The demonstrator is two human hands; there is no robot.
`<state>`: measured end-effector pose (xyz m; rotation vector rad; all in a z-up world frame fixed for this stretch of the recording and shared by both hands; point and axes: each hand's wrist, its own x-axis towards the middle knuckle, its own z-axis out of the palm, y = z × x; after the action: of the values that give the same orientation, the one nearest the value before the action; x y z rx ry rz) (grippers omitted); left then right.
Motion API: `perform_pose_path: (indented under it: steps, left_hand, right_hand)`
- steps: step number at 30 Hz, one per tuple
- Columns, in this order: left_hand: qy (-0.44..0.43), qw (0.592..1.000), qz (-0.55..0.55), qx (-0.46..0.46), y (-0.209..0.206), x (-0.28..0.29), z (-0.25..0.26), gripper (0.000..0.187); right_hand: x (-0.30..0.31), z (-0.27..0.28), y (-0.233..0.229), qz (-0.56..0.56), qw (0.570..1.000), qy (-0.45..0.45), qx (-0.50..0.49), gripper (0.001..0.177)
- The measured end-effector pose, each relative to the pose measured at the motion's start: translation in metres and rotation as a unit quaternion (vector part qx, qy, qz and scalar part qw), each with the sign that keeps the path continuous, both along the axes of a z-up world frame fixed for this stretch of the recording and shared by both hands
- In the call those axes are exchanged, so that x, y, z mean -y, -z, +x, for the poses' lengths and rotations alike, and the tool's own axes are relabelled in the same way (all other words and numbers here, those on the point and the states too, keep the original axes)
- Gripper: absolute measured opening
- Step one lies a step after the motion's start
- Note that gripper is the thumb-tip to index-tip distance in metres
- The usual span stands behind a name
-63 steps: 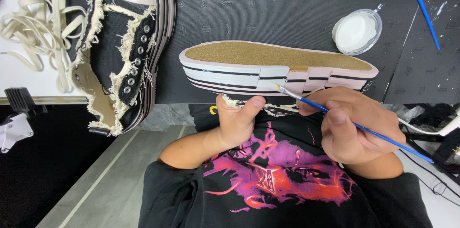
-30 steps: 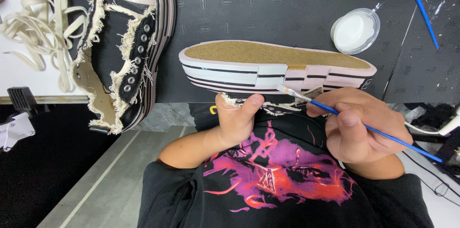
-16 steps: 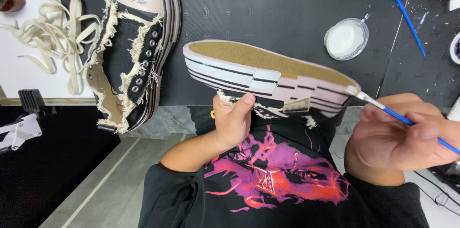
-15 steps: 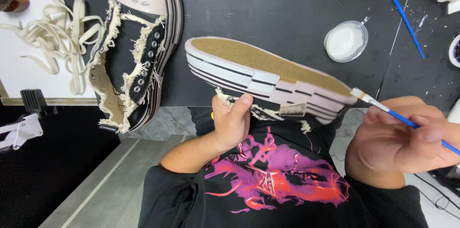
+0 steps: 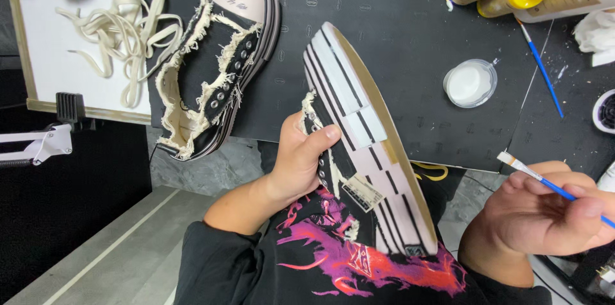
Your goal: The person paints the white rubber sole of a distressed black high-top sneaker with white paint using a small blue brush. They hold the shoe in their left hand and carefully apply paint to the side and bottom edges of the sole, occasionally dipping the brush into a small container of white paint.
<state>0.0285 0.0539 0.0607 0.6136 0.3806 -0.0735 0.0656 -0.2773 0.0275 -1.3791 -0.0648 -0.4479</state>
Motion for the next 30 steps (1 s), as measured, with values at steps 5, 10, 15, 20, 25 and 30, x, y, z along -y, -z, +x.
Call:
perform_pose_path:
  steps: [5,10,15,20,25,30]
  left_hand:
    - [0.036,0.999,-0.028,-0.009,-0.015,-0.004,0.003,0.034]
    - [0.056,0.998,-0.032,0.003,-0.017,-0.007,0.0,0.034]
    - [0.058,0.997,0.055,0.023,-0.015,-0.008,0.001,0.027]
    - [0.051,0.985,0.163,0.02,-0.017,-0.001,0.001,0.02]
    - [0.043,0.976,0.215,0.002,-0.021,0.01,-0.006,0.016]
    - [0.04,0.959,0.28,0.012,-0.021,0.014,-0.007,0.011]
  right_hand:
    - [0.001,0.002,0.001,-0.004,1.0,-0.006,0.002,0.032]
    - [-0.008,0.002,-0.005,-0.037,0.999,-0.004,-0.002,0.029]
    - [-0.031,-0.001,-0.026,-0.017,0.998,-0.06,-0.006,0.027]
    - [-0.061,-0.006,-0.049,-0.055,0.985,-0.153,0.047,0.024]
    - [-0.081,-0.005,-0.069,-0.104,0.968,-0.227,0.001,0.016]
    - [-0.099,0.008,-0.075,-0.167,0.955,-0.244,-0.016,0.018]
